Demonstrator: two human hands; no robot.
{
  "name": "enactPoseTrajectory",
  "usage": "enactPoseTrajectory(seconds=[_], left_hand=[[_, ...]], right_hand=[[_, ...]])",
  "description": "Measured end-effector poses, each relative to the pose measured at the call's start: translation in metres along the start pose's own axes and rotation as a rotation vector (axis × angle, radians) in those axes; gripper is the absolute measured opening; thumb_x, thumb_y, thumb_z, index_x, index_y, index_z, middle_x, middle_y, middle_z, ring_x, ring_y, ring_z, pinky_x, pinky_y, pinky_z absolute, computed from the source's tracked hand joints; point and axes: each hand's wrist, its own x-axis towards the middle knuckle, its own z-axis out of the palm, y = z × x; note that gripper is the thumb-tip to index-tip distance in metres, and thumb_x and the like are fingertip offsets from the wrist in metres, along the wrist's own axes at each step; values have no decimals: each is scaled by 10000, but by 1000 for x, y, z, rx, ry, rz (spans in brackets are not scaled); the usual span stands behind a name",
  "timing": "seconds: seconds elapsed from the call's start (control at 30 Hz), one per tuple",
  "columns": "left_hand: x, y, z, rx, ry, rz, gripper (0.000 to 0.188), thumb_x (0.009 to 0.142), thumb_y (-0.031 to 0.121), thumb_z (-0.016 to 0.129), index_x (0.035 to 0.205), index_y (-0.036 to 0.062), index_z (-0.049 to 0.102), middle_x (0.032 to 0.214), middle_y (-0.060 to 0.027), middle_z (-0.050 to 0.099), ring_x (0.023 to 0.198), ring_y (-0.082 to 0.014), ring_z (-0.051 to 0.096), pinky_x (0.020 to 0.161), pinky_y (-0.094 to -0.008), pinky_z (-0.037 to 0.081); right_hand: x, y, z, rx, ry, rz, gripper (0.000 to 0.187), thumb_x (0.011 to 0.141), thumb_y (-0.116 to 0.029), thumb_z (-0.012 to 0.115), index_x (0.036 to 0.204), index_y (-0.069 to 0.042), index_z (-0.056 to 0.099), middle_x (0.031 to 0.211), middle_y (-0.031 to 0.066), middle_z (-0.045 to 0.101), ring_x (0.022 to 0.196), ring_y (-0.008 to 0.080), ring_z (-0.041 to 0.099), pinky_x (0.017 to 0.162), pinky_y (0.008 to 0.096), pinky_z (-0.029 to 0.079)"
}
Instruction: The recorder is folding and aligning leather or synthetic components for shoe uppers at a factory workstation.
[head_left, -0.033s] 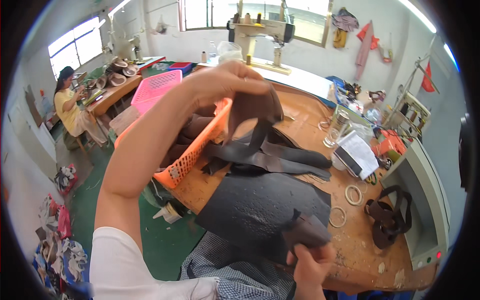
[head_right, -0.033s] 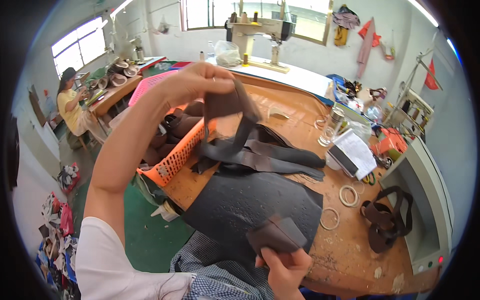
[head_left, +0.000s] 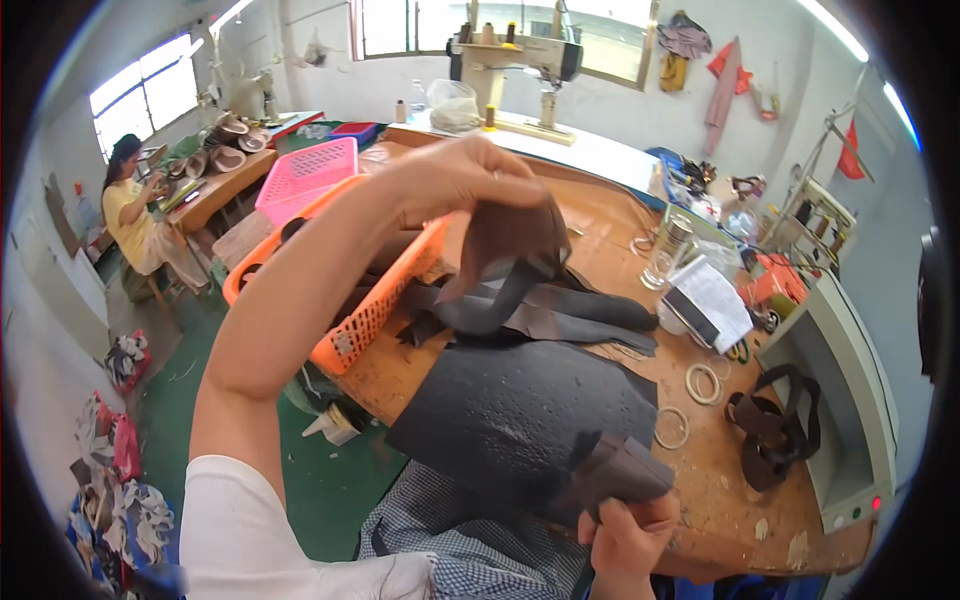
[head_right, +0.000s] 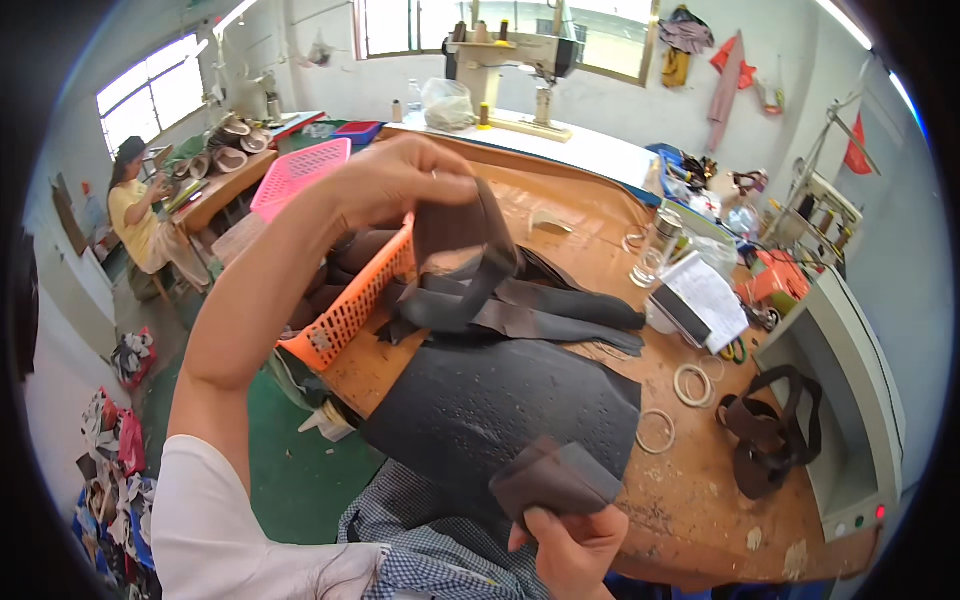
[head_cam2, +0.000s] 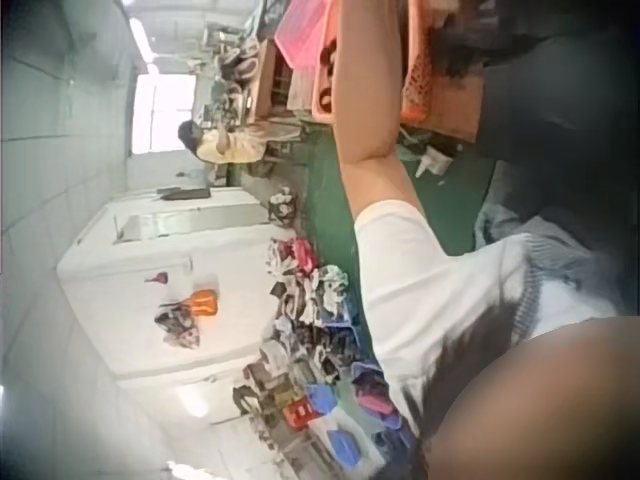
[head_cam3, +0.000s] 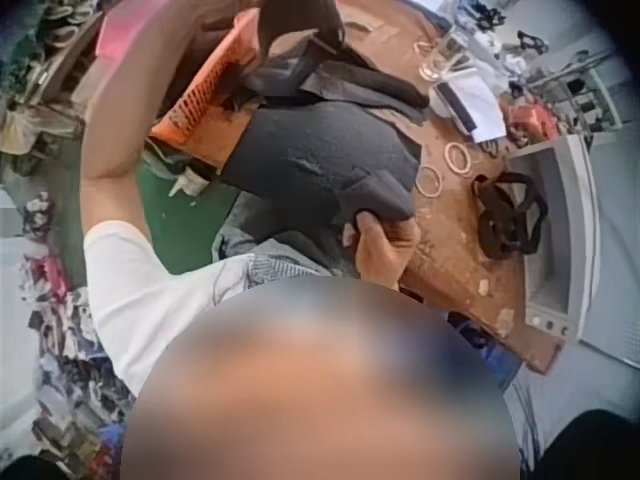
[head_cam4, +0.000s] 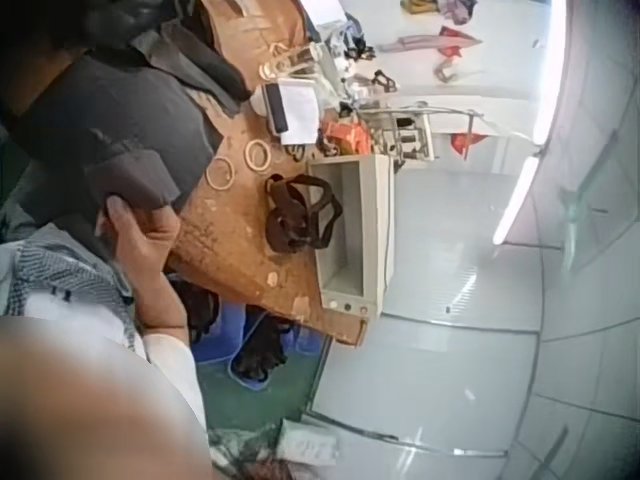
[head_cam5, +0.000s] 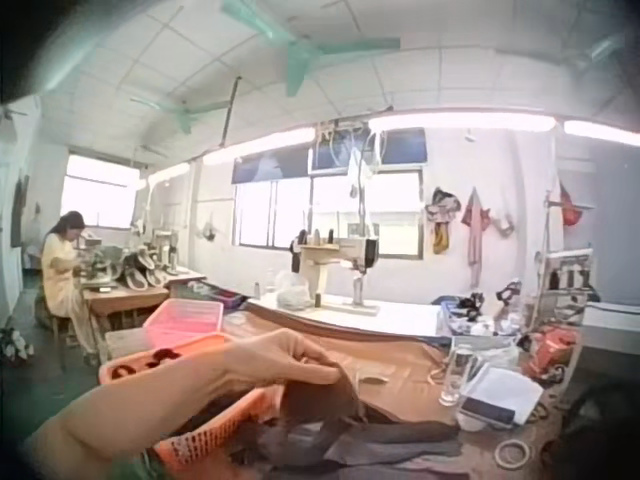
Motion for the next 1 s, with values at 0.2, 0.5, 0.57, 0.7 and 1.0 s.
enactPoseTrajectory(seconds=[0.2,0.5,0.57,0.7,1.0], left_hand=[[-3,-28,72,10,-131,-46,358,896,219,720,1138,-39,666,994,-52,700,871,-105,628,791,-266,499],[-96,-93,158,204,-231,231,317,819,52,741,1125,6,674,948,-136,674,899,-263,656,817,-328,510],[-108,-113,167,261,-135,189,302,800,65,770,1082,-1,686,918,-105,683,879,-215,653,800,-314,507],[-123,-147,192,-50,141,-44,259,775,86,811,975,-19,685,889,-64,679,844,-155,631,758,-303,496],[-118,-141,210,26,173,203,183,809,12,754,972,-10,676,875,-72,655,815,-169,622,753,-296,495]], right_hand=[[31,49,-9,334,221,405,364,901,-19,616,1252,23,529,1206,177,602,813,143,581,691,259,547],[59,140,-48,609,37,419,260,922,-117,663,1168,-68,599,1090,55,640,993,173,632,899,328,538],[50,146,-53,619,106,430,284,897,-75,666,1176,-69,612,1142,64,648,1055,197,640,946,347,529],[39,145,-62,486,150,492,317,851,0,649,1164,-49,628,1163,75,660,1084,217,646,962,361,524],[27,132,-86,495,113,506,335,850,-26,661,1177,-3,596,1147,100,658,1046,227,663,941,358,547]])
